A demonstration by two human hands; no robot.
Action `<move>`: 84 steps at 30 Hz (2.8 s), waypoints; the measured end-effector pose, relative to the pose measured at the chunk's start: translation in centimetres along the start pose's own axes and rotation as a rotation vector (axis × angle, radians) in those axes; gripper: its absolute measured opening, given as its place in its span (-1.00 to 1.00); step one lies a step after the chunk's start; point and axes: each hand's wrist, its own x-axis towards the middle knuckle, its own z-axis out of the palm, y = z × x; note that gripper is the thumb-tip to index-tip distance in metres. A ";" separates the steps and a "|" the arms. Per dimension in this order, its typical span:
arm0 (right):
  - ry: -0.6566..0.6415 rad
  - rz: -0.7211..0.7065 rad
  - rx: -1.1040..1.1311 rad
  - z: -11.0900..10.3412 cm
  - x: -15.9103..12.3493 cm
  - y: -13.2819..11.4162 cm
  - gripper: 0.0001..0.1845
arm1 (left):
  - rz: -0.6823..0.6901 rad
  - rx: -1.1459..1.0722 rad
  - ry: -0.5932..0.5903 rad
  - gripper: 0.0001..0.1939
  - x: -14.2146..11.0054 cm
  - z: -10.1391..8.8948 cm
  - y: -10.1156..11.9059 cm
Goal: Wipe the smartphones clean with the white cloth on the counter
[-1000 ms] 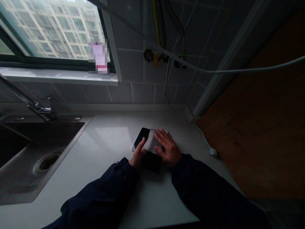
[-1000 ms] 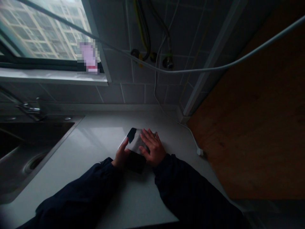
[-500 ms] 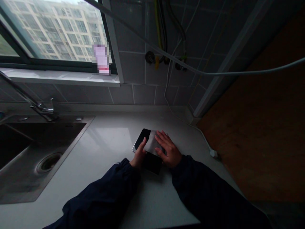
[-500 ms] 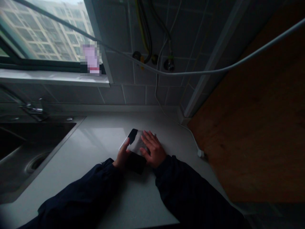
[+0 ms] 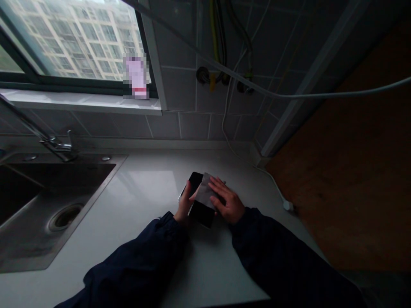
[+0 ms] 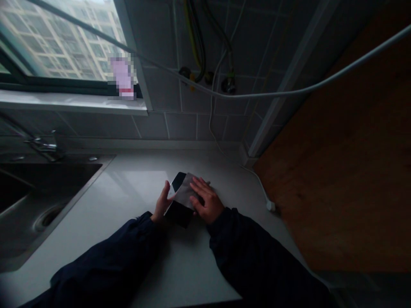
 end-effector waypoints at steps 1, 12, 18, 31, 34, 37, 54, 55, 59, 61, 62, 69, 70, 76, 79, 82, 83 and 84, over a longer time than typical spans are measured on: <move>-0.001 0.007 0.011 0.0 0.0 0.0 -0.47 | -0.012 0.003 0.012 -0.14 -0.1 0.3 0.0; -0.015 0.030 0.019 -0.1 0.0 -0.4 -0.45 | -0.059 0.019 0.071 -0.19 -0.4 1.6 0.3; -0.051 0.071 -0.003 0.0 -0.1 -0.3 -0.48 | -0.120 0.062 0.248 -0.25 -0.5 2.5 0.0; -0.040 0.127 -0.054 0.0 -0.1 -0.7 -0.58 | -0.029 0.137 0.260 -0.33 -0.1 1.7 -0.8; -0.071 0.060 0.006 -0.2 -0.2 -0.9 -0.52 | -0.031 0.112 0.203 -0.26 -0.1 1.5 -0.8; -0.119 -0.040 0.063 -0.4 -0.3 -1.5 -0.45 | -0.075 0.104 0.199 -0.17 -0.3 1.4 -0.7; -0.036 -0.183 0.008 0.6 -0.7 -0.8 -0.24 | 0.244 0.696 0.074 -0.10 -0.5 0.6 -1.3; -0.024 -0.175 0.007 0.6 -0.6 -0.8 -0.21 | 0.249 0.708 0.054 -0.08 -0.5 0.8 -1.1; -0.023 -0.141 0.014 0.5 -0.5 -0.7 -0.18 | 0.274 0.723 0.062 -0.08 -0.6 1.2 -1.0; -0.032 -0.124 0.030 0.4 -0.6 -0.7 -0.19 | 0.283 0.675 0.106 -0.10 -0.6 1.1 -1.1; -0.043 -0.116 0.038 0.4 -0.6 -0.8 -0.19 | 0.283 0.630 0.141 -0.12 -0.7 1.0 -1.2; -0.211 -0.201 0.089 -0.2 -0.8 -2.1 -0.13 | 0.083 0.330 0.151 -0.12 -0.7 0.6 -1.7; -0.222 -0.210 0.099 -0.3 -0.8 -2.3 -0.13 | 0.068 0.311 0.146 -0.12 -0.7 0.6 -1.7; -0.227 -0.219 0.114 -0.4 -0.7 -2.3 -0.16 | 0.034 0.300 0.186 -0.13 -0.5 0.3 -1.5; -0.231 -0.223 0.101 -0.4 -0.6 -2.1 -0.18 | 0.025 0.281 0.202 -0.17 -0.5 0.0 -1.6; -0.217 -0.226 0.104 -0.2 -0.6 -1.9 -0.20 | 0.013 0.258 0.226 -0.21 -0.5 -0.3 -1.6; -0.214 -0.221 0.104 -0.2 -0.6 -1.9 -0.20 | 0.011 0.247 0.228 -0.22 -0.5 -0.3 -1.6; -0.213 -0.214 0.103 -0.1 -0.7 -1.9 -0.20 | 0.007 0.238 0.230 -0.23 -0.5 -0.4 -1.6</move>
